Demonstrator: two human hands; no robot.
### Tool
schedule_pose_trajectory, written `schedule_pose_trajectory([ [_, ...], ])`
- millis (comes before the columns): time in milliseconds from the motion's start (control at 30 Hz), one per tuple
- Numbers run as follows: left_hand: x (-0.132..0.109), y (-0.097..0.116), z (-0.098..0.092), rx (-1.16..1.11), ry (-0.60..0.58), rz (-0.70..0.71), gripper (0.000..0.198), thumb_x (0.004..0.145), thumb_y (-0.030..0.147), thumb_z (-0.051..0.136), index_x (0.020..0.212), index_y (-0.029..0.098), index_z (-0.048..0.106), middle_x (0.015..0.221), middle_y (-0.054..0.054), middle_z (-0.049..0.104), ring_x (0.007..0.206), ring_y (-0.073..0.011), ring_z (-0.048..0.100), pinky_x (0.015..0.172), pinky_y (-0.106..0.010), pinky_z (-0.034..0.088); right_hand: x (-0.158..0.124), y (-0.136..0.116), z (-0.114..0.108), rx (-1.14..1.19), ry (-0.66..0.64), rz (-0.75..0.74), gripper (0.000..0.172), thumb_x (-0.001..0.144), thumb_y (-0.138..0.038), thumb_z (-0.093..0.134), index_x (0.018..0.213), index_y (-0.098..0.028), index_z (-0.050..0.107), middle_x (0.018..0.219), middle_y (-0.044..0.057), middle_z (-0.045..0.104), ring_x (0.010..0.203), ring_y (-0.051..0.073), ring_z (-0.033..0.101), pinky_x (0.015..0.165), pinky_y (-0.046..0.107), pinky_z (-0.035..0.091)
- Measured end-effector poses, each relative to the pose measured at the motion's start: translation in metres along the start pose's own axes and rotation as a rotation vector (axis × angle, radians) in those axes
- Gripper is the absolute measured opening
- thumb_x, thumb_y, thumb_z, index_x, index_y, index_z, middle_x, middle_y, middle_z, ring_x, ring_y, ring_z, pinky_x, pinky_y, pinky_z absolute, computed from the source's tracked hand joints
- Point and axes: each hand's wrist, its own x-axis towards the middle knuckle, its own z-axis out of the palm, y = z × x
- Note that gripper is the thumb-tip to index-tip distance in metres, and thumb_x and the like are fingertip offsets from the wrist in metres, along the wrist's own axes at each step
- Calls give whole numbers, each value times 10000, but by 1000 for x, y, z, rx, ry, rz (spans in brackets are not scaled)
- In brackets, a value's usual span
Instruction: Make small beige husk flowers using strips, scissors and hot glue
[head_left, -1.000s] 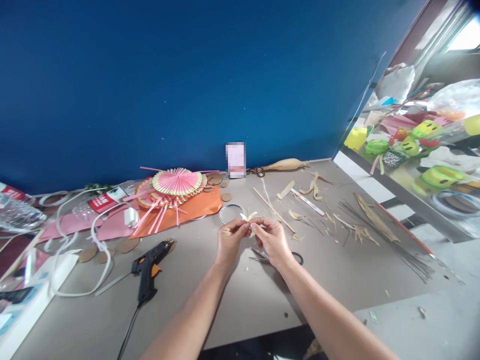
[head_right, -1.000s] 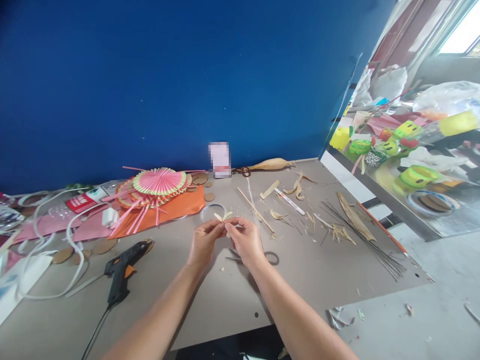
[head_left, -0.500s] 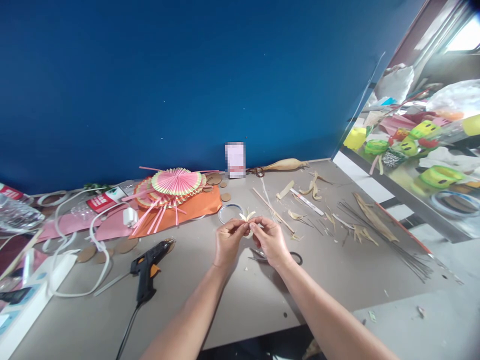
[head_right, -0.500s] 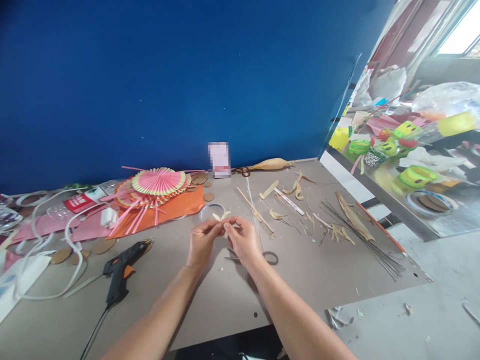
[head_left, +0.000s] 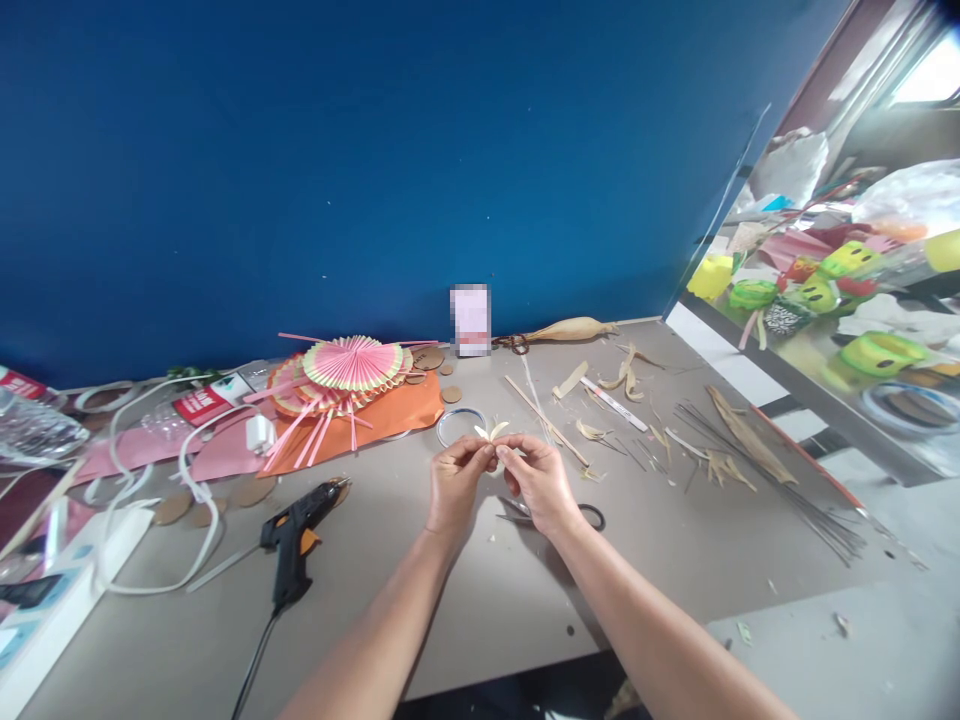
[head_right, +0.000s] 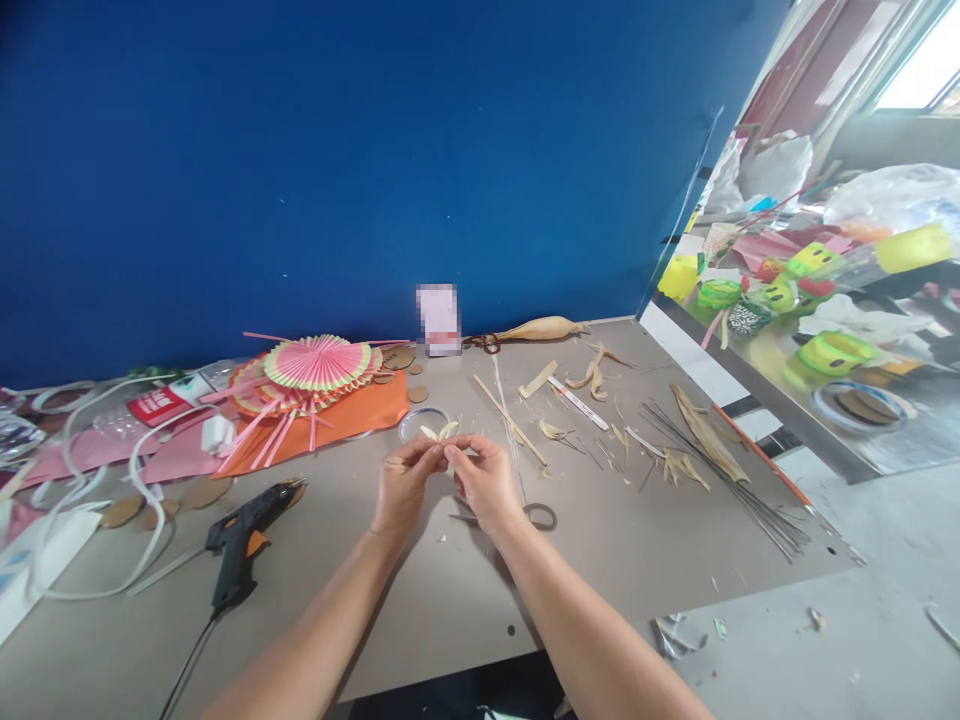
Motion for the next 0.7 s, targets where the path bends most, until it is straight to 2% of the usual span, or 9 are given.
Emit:
schedule_pose_trajectory([
  [233, 0, -2, -1, 13, 50, 29, 157, 665, 288, 648, 652, 134, 619, 534, 17, 523, 535, -102, 487, 558, -222, 406, -6, -2, 2, -112, 24, -114, 182, 730, -313, 563, 802, -181, 664, 649, -5, 545, 418, 62, 367, 396, 212, 288],
  [300, 0, -2, -2, 15, 72, 38, 162, 665, 295, 648, 656, 136, 617, 537, 21, 520, 523, -97, 482, 549, -218, 402, -6, -1, 3, -176, 10, -152, 203, 753, -315, 531, 841, -190, 665, 695, 5, 559, 430, 68, 379, 405, 215, 304],
  [400, 3, 5, -3, 13, 124, 39, 173, 663, 311, 646, 663, 140, 618, 552, 20, 534, 509, -88, 480, 533, -211, 398, -7, 3, 7, -287, 27, -126, 278, 781, -336, 472, 964, -182, 613, 714, 10, 567, 411, 70, 380, 385, 213, 305],
  [467, 3, 17, -3, -19, 189, 30, 179, 652, 316, 654, 647, 141, 617, 541, 21, 537, 494, -81, 475, 517, -204, 396, -8, 7, 10, -446, 24, -104, 305, 808, -334, 400, 995, -159, 566, 705, 16, 571, 402, 76, 385, 379, 212, 306],
  [533, -2, 37, -3, -119, 238, 43, 168, 640, 301, 670, 631, 143, 614, 533, 25, 535, 466, -67, 449, 489, -196, 382, -9, 9, 15, -600, -37, -105, 271, 811, -300, 370, 926, -145, 560, 680, 20, 575, 420, 84, 410, 402, 211, 321],
  [633, -22, 71, -5, -226, 161, 64, 121, 650, 269, 677, 652, 155, 637, 589, 10, 578, 462, -57, 447, 484, -198, 378, -13, 10, 30, -705, -209, -143, 157, 758, -240, 440, 737, -155, 570, 617, 13, 578, 494, 108, 483, 480, 214, 351],
  [700, -42, 92, -13, -270, 133, 80, 76, 651, 240, 685, 688, 178, 661, 613, 6, 600, 453, -53, 450, 474, -198, 378, -18, 10, 50, -761, -322, -185, 122, 730, -228, 475, 679, -161, 563, 606, 18, 590, 545, 134, 530, 526, 227, 363],
])
